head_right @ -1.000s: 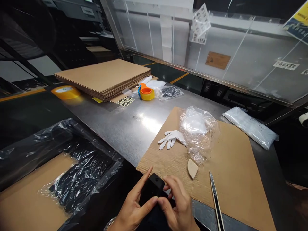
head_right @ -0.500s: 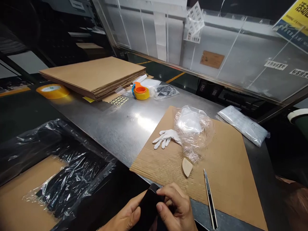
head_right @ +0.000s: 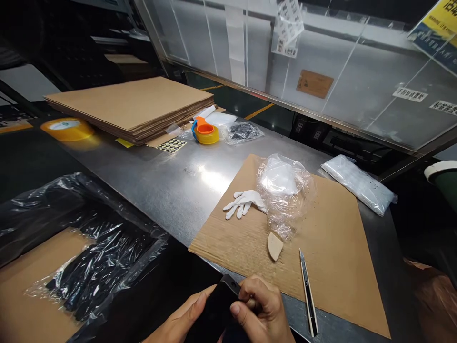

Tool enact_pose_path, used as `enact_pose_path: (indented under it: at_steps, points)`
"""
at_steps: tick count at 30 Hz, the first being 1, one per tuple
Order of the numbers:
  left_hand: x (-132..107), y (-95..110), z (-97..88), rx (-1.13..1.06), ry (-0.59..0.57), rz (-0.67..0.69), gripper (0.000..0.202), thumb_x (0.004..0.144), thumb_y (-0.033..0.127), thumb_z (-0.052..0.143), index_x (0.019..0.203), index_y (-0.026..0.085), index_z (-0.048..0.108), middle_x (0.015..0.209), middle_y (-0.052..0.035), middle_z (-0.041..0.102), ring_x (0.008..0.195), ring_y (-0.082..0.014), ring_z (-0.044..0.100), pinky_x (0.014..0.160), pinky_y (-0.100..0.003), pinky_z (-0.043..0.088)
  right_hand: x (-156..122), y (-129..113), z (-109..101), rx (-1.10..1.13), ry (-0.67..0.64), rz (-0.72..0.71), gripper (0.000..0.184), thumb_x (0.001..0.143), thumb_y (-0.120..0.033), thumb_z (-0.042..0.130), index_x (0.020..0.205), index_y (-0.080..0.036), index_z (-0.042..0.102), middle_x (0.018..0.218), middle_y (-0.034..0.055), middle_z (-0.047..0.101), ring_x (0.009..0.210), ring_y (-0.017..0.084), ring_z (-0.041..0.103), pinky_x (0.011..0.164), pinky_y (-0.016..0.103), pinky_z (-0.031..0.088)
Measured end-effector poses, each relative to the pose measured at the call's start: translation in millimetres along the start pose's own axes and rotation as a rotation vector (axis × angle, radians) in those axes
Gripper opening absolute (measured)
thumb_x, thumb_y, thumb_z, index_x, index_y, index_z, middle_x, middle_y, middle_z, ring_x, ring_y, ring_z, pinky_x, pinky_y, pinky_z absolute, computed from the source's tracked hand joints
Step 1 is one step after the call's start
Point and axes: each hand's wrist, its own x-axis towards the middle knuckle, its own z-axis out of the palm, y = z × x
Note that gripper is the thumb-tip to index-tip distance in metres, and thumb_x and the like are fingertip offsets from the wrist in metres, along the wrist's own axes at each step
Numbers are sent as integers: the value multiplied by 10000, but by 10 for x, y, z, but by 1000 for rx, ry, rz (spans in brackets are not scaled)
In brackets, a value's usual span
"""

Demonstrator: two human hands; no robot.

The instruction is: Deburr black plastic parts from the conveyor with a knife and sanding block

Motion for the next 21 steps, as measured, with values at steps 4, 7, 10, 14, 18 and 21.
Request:
enact_pose_path:
  at_steps: [4, 7, 10, 14, 18, 21]
  points:
    - [-28, 17, 2, -51, 36, -20, 590, 816, 633, 342, 1082, 140, 523, 656, -73, 642, 562, -155, 566, 506, -238, 398, -3, 23, 4, -18, -14, -11, 151, 841, -262, 533, 983, -234, 573, 699, -3, 540, 551, 100, 521, 486, 192, 417]
    - [-37, 15, 37, -85, 73, -36, 546, 820, 614, 370, 1049, 147, 536, 634, -65, 653, 545, -149, 571, 493, -226, 399, -3, 20, 36, -9, -18, 3, 101, 837, -256, 541, 925, -225, 578, 719, 1, 563, 542, 93, 524, 494, 193, 420]
    - [-3, -18, 91, -182, 145, -59, 481, 843, 577, 369, 944, 149, 564, 591, -59, 653, 465, -124, 553, 443, -200, 376, -15, 46, 90, 76, 19, 105, 132, 852, -290, 531, 758, -201, 507, 648, -17, 553, 515, 85, 528, 503, 193, 436]
    - [97, -34, 76, -434, 160, -147, 546, 851, 579, 343, 762, 107, 604, 593, -70, 642, 420, -107, 562, 414, -183, 382, -88, 211, -35, 49, 289, 258, 218, 893, -388, 448, 801, -195, 490, 802, 46, 634, 641, 134, 621, 609, 252, 513]
    - [173, 37, -54, -677, 167, -134, 583, 861, 545, 371, 745, 48, 652, 707, -82, 647, 558, -133, 631, 557, -220, 488, -247, 566, -471, -651, 554, 415, 406, 847, -552, 407, 945, -184, 547, 900, 111, 618, 739, 234, 615, 630, 360, 506]
    - [209, 105, -122, -789, 164, -33, 507, 872, 481, 414, 848, 35, 655, 775, -99, 656, 679, -159, 648, 682, -254, 506, -370, 869, -733, -1145, 412, 415, 514, 849, -589, 310, 926, -151, 567, 860, 153, 581, 818, 315, 573, 683, 443, 477]
